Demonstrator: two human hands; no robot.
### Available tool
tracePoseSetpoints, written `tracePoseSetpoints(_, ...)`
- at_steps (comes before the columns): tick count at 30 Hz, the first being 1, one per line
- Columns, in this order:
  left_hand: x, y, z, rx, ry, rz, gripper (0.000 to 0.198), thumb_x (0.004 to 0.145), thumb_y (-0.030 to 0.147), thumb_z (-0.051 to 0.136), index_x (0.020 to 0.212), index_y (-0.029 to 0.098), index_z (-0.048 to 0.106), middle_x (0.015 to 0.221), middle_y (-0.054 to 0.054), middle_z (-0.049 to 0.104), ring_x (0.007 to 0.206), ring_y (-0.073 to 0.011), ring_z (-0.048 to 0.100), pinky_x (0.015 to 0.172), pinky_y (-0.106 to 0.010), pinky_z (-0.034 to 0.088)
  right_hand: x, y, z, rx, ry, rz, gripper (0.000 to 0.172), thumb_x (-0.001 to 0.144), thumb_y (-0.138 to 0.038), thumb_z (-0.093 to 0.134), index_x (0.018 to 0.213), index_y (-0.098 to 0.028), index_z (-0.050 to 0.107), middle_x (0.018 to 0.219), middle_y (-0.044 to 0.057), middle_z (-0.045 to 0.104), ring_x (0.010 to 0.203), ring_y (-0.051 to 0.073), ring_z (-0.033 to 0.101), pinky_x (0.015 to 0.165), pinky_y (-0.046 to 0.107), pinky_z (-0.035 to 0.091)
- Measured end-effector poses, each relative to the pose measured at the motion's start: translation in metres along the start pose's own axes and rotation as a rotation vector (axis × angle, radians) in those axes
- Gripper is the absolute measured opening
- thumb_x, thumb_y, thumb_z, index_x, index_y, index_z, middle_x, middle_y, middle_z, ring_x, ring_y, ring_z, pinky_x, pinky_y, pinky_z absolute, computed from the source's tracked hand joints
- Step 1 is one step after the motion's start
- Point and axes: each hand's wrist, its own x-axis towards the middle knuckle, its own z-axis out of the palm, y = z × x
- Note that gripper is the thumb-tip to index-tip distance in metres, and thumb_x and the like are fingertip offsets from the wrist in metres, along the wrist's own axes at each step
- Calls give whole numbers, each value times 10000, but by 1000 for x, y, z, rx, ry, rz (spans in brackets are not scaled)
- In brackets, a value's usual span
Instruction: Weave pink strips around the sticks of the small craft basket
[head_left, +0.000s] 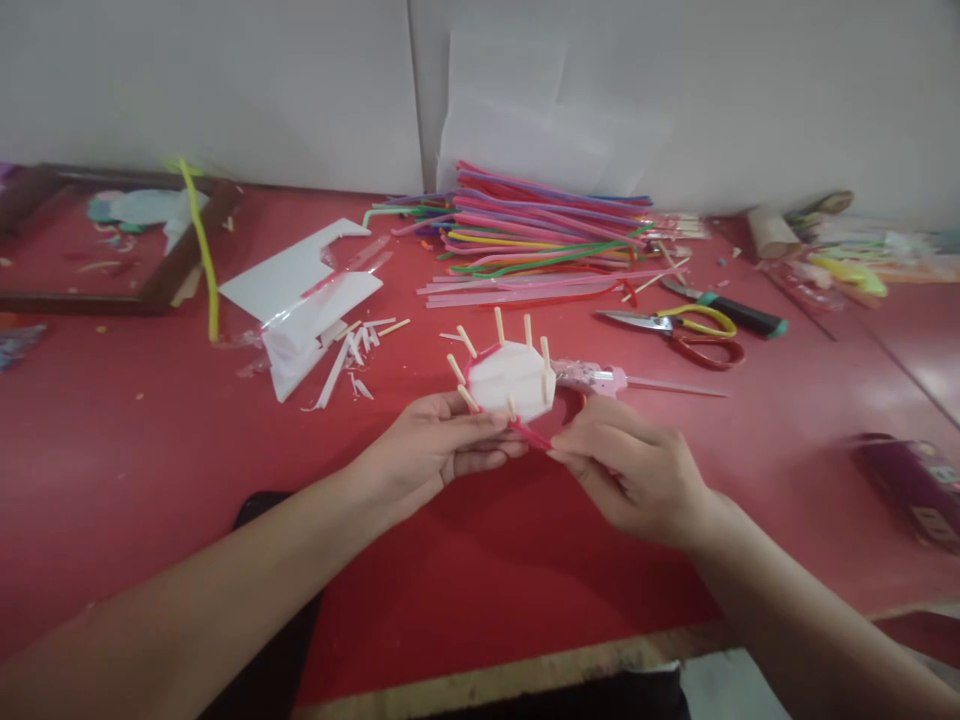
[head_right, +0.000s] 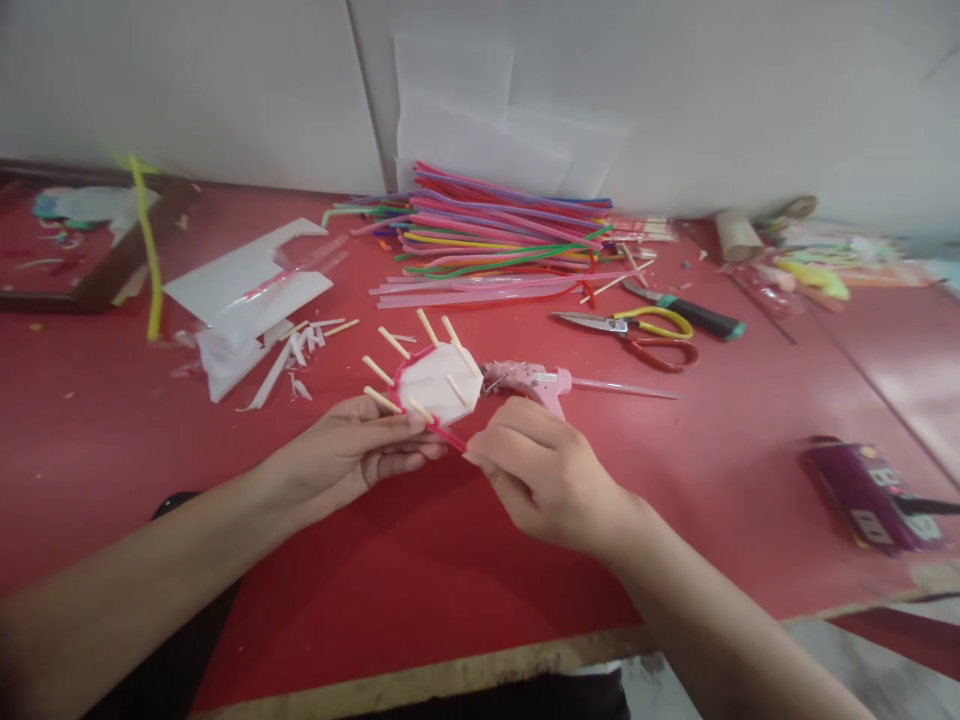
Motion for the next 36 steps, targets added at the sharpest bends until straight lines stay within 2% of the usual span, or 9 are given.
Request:
tracePoseSetpoints(5, 2, -1, -3, 101, -39, 71, 153, 726, 144, 805, 864, 125, 742, 742, -61, 793, 668, -151, 754, 635, -182, 591, 2, 0, -4, -27, 73, 228, 115, 906, -152, 561, 870, -219, 648, 743, 22, 653, 662, 147, 607, 606, 283, 487)
tracePoseSetpoints(9, 3, -2, -6, 199, -57, 123, 219, 717, 233, 829, 903, 148, 751, 782, -64, 801, 717, -168, 761, 682, -215, 597, 2, 2, -2, -8, 119, 303, 81, 893, -196, 612, 877, -228, 684, 804, 29, 714, 727, 160, 660, 667, 302, 516)
tracePoseSetpoints(15, 3, -3, -8, 254, -84, 152, 246, 736, 264, 819, 947, 158, 747, 822, -78, 808, 756, -185, 767, 726, -255, 607, 3, 1, -2, 48, 116, 490, 95, 874, -254, 645, 883, -230, 736, 844, 35, 755, 740, 170, 688, 681, 307, 545)
tracePoseSetpoints(18, 2, -2, -9, 268, -96, 153, 241, 743, 270, 814, 940, 148, 748, 829, -93, 808, 756, -192, 768, 722, -257, 609, 5, 0, -2, 204, 134, 641, 94, 841, -272, 678, 869, -223, 753, 794, 30, 753, 703, 168, 693, 655, 298, 554)
tracePoseSetpoints(22, 1, -2, -8, 276, -105, 183, 226, 746, 264, 812, 934, 157, 745, 834, -86, 808, 756, -191, 768, 725, -263, 612, 5, 3, -2, 492, 115, 824, 119, 815, -313, 708, 808, -201, 747, 659, 9, 708, 560, 130, 645, 533, 253, 514)
tracePoseSetpoints(24, 0, -2, -8, 284, -97, 212, 224, 747, 258, 810, 938, 163, 739, 846, -80, 808, 756, -193, 768, 727, -274, 615, 4, 5, -2, 538, 93, 854, 145, 812, -338, 718, 811, -196, 751, 640, 1, 690, 526, 109, 599, 507, 240, 475)
tracePoseSetpoints(28, -3, -1, -6, 343, -100, 263, 262, 756, 266, 800, 987, 168, 722, 878, -80, 806, 767, -206, 767, 720, -286, 615, 2, 8, -2, 504, 74, 807, 186, 813, -370, 724, 849, -191, 760, 787, 34, 727, 689, 136, 621, 626, 268, 483)
tracePoseSetpoints(32, -6, -1, -6, 413, -108, 339, 239, 766, 278, 784, 968, 168, 719, 908, -83, 801, 779, -214, 762, 718, -283, 605, 2, 9, -4, 495, 37, 814, 263, 796, -422, 733, 844, -165, 763, 752, 42, 709, 645, 138, 582, 585, 275, 461)
tracePoseSetpoints(36, -6, -2, -6, 450, -125, 378, 232, 772, 265, 775, 981, 182, 719, 946, -72, 799, 798, -214, 761, 745, -280, 600, 3, 8, -7, 528, 8, 839, 252, 791, -416, 740, 875, -182, 781, 817, 47, 736, 721, 157, 624, 656, 289, 493)
